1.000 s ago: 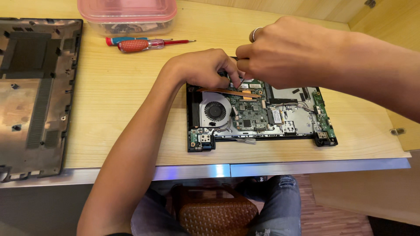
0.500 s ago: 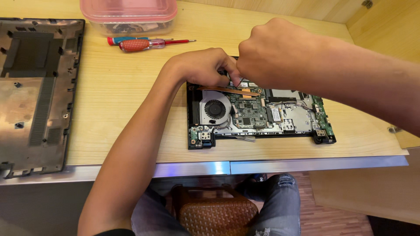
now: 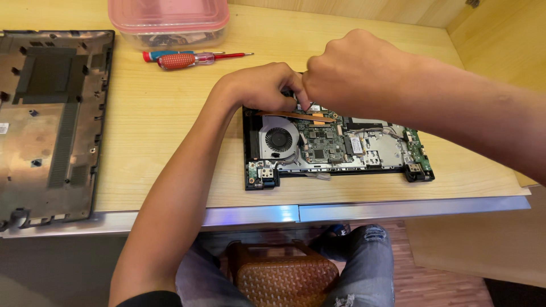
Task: The person removes the bottom cover of a laptop and places it on the desk. They then use a screwdriver to loosen and remove screws from the motherboard area, focusing on the cooling system and internal components.
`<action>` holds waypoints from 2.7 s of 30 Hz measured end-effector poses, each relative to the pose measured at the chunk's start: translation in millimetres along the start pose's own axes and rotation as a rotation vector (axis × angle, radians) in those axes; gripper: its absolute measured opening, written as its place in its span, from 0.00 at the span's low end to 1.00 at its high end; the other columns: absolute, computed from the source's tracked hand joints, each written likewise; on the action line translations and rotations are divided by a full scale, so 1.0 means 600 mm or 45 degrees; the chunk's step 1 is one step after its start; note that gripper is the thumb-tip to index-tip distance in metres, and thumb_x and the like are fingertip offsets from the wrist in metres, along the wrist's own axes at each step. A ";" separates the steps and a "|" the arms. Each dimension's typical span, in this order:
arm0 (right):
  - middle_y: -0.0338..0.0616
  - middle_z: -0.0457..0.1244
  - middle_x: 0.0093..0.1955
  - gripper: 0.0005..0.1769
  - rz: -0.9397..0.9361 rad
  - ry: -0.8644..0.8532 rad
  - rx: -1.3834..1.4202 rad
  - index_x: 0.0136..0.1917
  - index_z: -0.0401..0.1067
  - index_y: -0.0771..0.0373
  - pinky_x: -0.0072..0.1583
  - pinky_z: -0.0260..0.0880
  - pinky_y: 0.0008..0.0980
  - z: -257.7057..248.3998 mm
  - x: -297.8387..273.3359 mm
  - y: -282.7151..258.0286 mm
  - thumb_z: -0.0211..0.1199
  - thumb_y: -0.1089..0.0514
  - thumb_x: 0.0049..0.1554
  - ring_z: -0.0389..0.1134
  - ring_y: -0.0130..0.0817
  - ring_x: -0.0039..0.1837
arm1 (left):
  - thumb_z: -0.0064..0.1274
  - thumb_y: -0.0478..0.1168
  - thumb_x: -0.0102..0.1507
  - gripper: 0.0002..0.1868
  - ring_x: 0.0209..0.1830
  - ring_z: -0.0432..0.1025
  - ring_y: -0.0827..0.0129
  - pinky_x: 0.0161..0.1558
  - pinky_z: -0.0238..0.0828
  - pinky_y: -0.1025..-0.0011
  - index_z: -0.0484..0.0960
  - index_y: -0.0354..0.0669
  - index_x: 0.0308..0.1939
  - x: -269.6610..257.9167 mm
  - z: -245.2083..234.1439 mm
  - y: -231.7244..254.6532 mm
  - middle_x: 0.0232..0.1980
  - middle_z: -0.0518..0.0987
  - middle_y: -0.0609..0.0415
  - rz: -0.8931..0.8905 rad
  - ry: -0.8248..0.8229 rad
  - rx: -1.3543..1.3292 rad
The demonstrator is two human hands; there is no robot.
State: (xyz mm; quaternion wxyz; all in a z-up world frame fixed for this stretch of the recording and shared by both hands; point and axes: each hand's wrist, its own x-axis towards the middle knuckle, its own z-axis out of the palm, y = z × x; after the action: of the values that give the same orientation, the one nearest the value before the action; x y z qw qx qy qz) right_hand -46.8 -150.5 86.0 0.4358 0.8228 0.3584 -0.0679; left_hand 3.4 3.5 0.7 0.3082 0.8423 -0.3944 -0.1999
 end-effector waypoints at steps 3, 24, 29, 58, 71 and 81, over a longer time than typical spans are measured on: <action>0.44 0.60 0.43 0.14 -0.033 0.139 0.167 0.56 0.62 0.52 0.32 0.67 0.47 -0.019 -0.009 -0.004 0.50 0.63 0.56 0.72 0.52 0.38 | 0.46 0.37 0.52 0.17 0.30 0.66 0.77 0.30 0.60 0.77 0.84 0.61 0.40 -0.004 0.000 0.011 0.38 0.79 0.72 -0.145 0.008 0.007; 0.45 0.67 0.47 0.18 0.190 -0.044 0.337 0.45 0.75 0.54 0.41 0.69 0.44 -0.017 0.008 0.001 0.44 0.50 0.60 0.70 0.50 0.48 | 0.46 0.36 0.52 0.18 0.41 0.71 0.82 0.41 0.62 0.81 0.85 0.57 0.42 0.003 0.005 -0.008 0.45 0.82 0.73 -0.011 0.016 -0.054; 0.35 0.60 0.50 0.24 0.081 -0.066 0.375 0.62 0.61 0.39 0.42 0.69 0.48 -0.045 -0.007 0.005 0.51 0.60 0.53 0.70 0.51 0.50 | 0.42 0.34 0.49 0.20 0.23 0.64 0.76 0.24 0.62 0.75 0.81 0.53 0.41 -0.006 0.001 0.011 0.42 0.82 0.72 -0.111 0.004 -0.100; 0.42 0.66 0.51 0.13 0.254 -0.187 0.368 0.50 0.74 0.52 0.46 0.71 0.43 -0.035 0.019 -0.004 0.50 0.52 0.57 0.69 0.47 0.54 | 0.44 0.37 0.52 0.17 0.25 0.64 0.78 0.27 0.59 0.77 0.84 0.58 0.40 -0.005 0.002 0.008 0.37 0.80 0.72 -0.146 0.009 -0.019; 0.49 0.57 0.56 0.24 0.201 0.036 0.503 0.60 0.64 0.61 0.40 0.70 0.53 -0.031 0.018 -0.004 0.57 0.46 0.56 0.70 0.56 0.48 | 0.44 0.39 0.53 0.16 0.21 0.63 0.77 0.23 0.58 0.77 0.83 0.61 0.40 -0.011 -0.001 0.021 0.30 0.78 0.69 -0.208 0.017 -0.021; 0.39 0.66 0.50 0.12 0.337 -0.190 0.362 0.48 0.75 0.51 0.45 0.69 0.39 -0.034 0.026 -0.009 0.52 0.51 0.57 0.69 0.44 0.54 | 0.43 0.38 0.53 0.16 0.28 0.67 0.79 0.29 0.62 0.78 0.84 0.55 0.40 -0.008 0.000 0.014 0.42 0.81 0.71 -0.163 0.017 -0.067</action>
State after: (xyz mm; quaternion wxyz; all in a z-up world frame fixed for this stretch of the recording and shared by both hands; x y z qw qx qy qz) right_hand -42.6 -124.8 88.2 0.3458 0.9087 0.2004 -0.1207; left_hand -4.4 3.1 6.7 0.3195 0.8587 -0.3322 -0.2239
